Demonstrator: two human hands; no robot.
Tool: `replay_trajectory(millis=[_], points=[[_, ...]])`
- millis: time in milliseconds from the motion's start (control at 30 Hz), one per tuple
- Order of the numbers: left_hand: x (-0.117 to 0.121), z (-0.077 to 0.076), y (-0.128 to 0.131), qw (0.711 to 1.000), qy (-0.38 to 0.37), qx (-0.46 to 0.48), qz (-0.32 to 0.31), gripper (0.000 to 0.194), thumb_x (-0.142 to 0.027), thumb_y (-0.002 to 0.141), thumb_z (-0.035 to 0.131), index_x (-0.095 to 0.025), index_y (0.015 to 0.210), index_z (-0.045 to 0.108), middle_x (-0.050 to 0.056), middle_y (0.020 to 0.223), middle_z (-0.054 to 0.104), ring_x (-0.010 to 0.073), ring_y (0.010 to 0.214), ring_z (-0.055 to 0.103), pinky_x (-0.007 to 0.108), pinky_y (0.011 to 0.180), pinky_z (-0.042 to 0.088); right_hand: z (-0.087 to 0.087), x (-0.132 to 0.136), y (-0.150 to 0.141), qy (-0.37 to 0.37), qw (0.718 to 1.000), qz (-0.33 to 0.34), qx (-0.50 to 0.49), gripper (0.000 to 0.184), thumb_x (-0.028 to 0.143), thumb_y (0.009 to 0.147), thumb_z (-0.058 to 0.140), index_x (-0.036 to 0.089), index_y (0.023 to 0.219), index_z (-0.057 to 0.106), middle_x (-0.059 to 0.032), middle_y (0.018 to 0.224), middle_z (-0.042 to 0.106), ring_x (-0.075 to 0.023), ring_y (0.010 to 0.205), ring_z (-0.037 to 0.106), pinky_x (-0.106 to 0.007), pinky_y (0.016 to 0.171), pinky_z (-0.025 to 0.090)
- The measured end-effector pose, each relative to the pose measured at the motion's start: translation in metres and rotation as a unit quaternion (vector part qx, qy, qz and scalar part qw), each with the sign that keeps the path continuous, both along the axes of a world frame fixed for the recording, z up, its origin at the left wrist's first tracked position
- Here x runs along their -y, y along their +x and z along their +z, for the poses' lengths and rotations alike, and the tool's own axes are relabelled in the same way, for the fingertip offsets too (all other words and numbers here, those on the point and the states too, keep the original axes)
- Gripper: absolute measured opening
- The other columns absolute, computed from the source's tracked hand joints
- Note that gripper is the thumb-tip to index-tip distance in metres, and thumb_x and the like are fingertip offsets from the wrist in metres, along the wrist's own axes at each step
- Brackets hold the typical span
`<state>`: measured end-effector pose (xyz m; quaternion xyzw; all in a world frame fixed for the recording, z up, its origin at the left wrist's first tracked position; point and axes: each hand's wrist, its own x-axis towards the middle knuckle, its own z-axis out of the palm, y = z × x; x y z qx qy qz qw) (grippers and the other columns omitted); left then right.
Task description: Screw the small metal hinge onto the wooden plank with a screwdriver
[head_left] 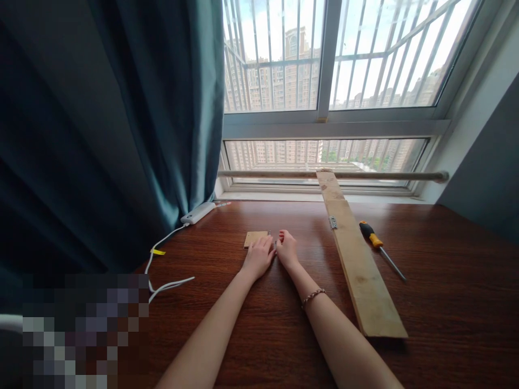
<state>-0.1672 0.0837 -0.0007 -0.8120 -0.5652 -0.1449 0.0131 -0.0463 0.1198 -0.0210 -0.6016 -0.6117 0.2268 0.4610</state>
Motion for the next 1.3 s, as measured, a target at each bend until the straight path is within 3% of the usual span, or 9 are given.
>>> replay_trajectory(millis=[133,400,600,800,1000,1300], points=[[-0.002,-0.003,0.000,0.998,-0.056,-0.007,0.012,0.052,-0.041,0.092,0.031,-0.023,0.140,0.034,0.009,0.146,0.038,0.0266,0.139,0.023,0.057,0.109,0.018,0.005,0.010,0.000,-0.008,0.998,-0.008,0.057,0.027,0.007,0.076,0.051,0.011,0.100,0.062,-0.0137,0.097,0.062,-0.0212,0.090,0.058,-0.029,0.082,0.043],[0.003,0.003,0.002,0.999,-0.027,0.014,-0.026,0.049,-0.033,0.091,0.034,-0.017,0.137,0.039,0.012,0.142,0.043,0.0208,0.136,0.031,0.050,0.112,0.017,0.012,0.016,0.001,-0.020,0.992,-0.020,0.122,0.022,0.009,0.083,0.045,0.014,0.089,0.065,-0.0125,0.091,0.061,-0.0199,0.080,0.059,-0.027,0.072,0.041],[0.002,0.002,0.001,0.999,-0.052,0.011,-0.001,0.051,-0.035,0.090,0.035,-0.017,0.138,0.037,0.013,0.145,0.038,0.0238,0.138,0.026,0.056,0.110,0.015,0.008,0.007,0.003,-0.004,0.993,0.025,0.115,0.028,0.011,0.086,0.044,0.015,0.071,0.067,-0.0113,0.084,0.063,-0.0175,0.077,0.059,-0.024,0.072,0.041],[0.000,0.000,0.000,0.999,-0.038,0.020,-0.003,0.052,-0.032,0.089,0.036,-0.014,0.138,0.036,0.015,0.145,0.037,0.0227,0.136,0.030,0.050,0.110,0.021,0.009,0.006,0.000,0.032,0.989,0.106,0.096,0.028,0.006,0.084,0.043,0.018,0.088,0.068,-0.0072,0.088,0.068,-0.0164,0.084,0.060,-0.021,0.076,0.042],[0.000,0.002,0.001,0.998,-0.050,0.028,0.006,0.052,-0.028,0.087,0.037,-0.014,0.137,0.036,0.016,0.144,0.038,0.0228,0.136,0.029,0.049,0.110,0.021,0.005,0.006,-0.003,0.028,0.987,0.127,0.092,0.040,0.007,0.085,0.043,0.014,0.121,0.056,-0.0121,0.094,0.066,-0.0201,0.093,0.057,-0.024,0.081,0.043],[0.001,0.003,0.002,0.999,-0.034,0.023,0.021,0.049,-0.030,0.089,0.036,-0.013,0.135,0.039,0.016,0.143,0.039,0.0243,0.137,0.028,0.052,0.110,0.019,0.003,0.005,-0.002,0.023,0.993,0.112,0.023,0.045,0.005,0.081,0.044,0.016,0.124,0.052,-0.0113,0.102,0.067,-0.0202,0.097,0.060,-0.027,0.088,0.043]])
